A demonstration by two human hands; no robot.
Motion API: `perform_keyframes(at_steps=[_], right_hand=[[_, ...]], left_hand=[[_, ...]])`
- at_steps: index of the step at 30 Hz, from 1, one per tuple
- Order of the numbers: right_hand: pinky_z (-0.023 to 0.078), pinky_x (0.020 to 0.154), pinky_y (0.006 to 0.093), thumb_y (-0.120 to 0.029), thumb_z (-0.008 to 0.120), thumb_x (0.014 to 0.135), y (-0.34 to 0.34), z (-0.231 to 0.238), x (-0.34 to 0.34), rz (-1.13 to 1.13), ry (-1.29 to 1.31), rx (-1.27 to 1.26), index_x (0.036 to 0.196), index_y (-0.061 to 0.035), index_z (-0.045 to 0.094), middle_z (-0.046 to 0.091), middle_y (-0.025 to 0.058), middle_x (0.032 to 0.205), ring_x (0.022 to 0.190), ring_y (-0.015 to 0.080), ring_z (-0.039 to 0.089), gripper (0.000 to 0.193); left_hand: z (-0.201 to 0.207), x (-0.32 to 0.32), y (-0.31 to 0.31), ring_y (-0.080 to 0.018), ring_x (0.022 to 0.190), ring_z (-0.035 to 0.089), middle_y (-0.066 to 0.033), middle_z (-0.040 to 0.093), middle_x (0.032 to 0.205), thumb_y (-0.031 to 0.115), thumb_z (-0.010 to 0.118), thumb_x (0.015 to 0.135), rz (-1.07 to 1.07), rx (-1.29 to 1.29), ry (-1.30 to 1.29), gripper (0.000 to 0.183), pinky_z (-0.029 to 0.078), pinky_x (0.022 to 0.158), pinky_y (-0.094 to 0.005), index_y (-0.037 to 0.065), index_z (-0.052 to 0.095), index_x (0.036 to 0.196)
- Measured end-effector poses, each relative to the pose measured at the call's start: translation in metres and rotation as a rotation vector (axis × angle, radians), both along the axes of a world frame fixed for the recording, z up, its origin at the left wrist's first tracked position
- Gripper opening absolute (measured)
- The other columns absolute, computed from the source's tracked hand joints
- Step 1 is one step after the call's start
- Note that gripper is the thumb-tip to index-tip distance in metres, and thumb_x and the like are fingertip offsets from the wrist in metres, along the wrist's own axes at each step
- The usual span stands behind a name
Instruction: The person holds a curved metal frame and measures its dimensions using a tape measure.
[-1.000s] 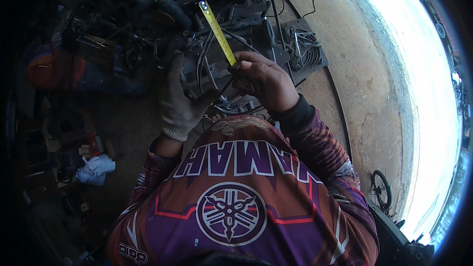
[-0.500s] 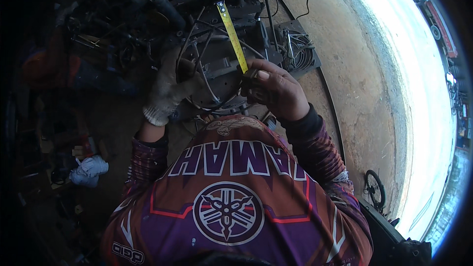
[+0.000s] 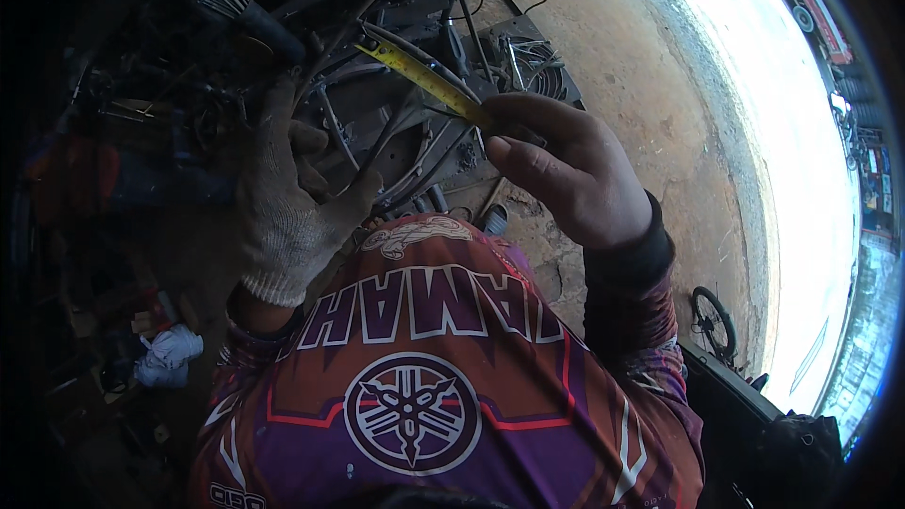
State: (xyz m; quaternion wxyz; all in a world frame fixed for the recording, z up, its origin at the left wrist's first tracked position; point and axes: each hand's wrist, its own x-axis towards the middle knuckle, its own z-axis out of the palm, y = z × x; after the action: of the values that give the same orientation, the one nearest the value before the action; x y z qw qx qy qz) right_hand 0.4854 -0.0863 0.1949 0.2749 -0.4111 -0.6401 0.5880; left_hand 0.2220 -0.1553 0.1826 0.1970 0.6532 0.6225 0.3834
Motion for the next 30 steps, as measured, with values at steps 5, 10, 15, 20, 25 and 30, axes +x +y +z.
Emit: perform_keyframes(at_steps=[5,10,15,20,25,30], right_hand=[[0.052,0.083,0.0357,-0.04,0.064,0.092,0.003,0.009,0.004,0.011,-0.108,0.137,0.121,0.0047,0.063,0.07,0.0179,0.104,0.093,0.0247,0.067,0.053],[0.053,0.081,0.0374,-0.039,0.063,0.093,0.006,0.014,0.001,0.026,-0.218,0.15,0.118,0.0047,0.065,0.071,0.0203,0.099,0.089,0.0283,0.069,0.05],[0.053,0.08,0.0372,-0.038,0.063,0.093,0.006,0.006,0.003,0.016,-0.228,0.187,0.118,0.0045,0.065,0.071,0.0194,0.098,0.088,0.0283,0.069,0.049],[0.05,0.085,0.0343,-0.04,0.063,0.094,0.005,0.0,0.006,0.057,-0.218,0.176,0.121,0.006,0.062,0.069,0.0177,0.104,0.095,0.0244,0.064,0.053],[0.05,0.087,0.0362,-0.043,0.062,0.094,0.002,-0.005,0.007,0.067,-0.176,0.158,0.122,0.0056,0.062,0.068,0.0196,0.107,0.097,0.0274,0.065,0.056],[0.054,0.083,0.0368,-0.037,0.064,0.093,-0.001,-0.015,0.006,0.013,-0.141,0.255,0.119,0.0053,0.064,0.071,0.0204,0.101,0.091,0.0281,0.069,0.049]], left_hand=[[0.007,0.017,0.002,-0.0202,0.071,0.06,-0.0135,0.058,0.102,0.019,0.085,0.071,0.011,-0.031,0.124,0.093,0.055,0.064,-0.0321,0.004,0.034,0.148],[-0.005,0.021,-0.001,-0.0129,0.07,0.056,-0.0097,0.055,0.096,0.017,0.088,0.071,0.006,0.077,0.236,0.094,0.049,0.058,-0.0255,0.002,0.035,0.147],[-0.003,0.025,-0.004,-0.0133,0.071,0.058,-0.0094,0.056,0.097,0.017,0.087,0.072,0.013,0.019,0.198,0.095,0.049,0.058,-0.0269,0.003,0.034,0.148],[0.0,0.027,-0.007,-0.0136,0.07,0.059,-0.0093,0.059,0.097,0.018,0.088,0.07,0.072,-0.012,0.238,0.097,0.051,0.06,-0.0274,0.004,0.034,0.149],[-0.005,0.026,-0.007,-0.018,0.075,0.061,-0.0122,0.058,0.099,0.02,0.088,0.068,0.036,0.022,0.198,0.1,0.054,0.064,-0.0311,0.001,0.033,0.149],[-0.01,0.021,-0.007,-0.0106,0.069,0.056,-0.0074,0.056,0.093,0.014,0.09,0.064,0.031,0.076,0.195,0.104,0.051,0.062,-0.0256,0.001,0.033,0.15]])
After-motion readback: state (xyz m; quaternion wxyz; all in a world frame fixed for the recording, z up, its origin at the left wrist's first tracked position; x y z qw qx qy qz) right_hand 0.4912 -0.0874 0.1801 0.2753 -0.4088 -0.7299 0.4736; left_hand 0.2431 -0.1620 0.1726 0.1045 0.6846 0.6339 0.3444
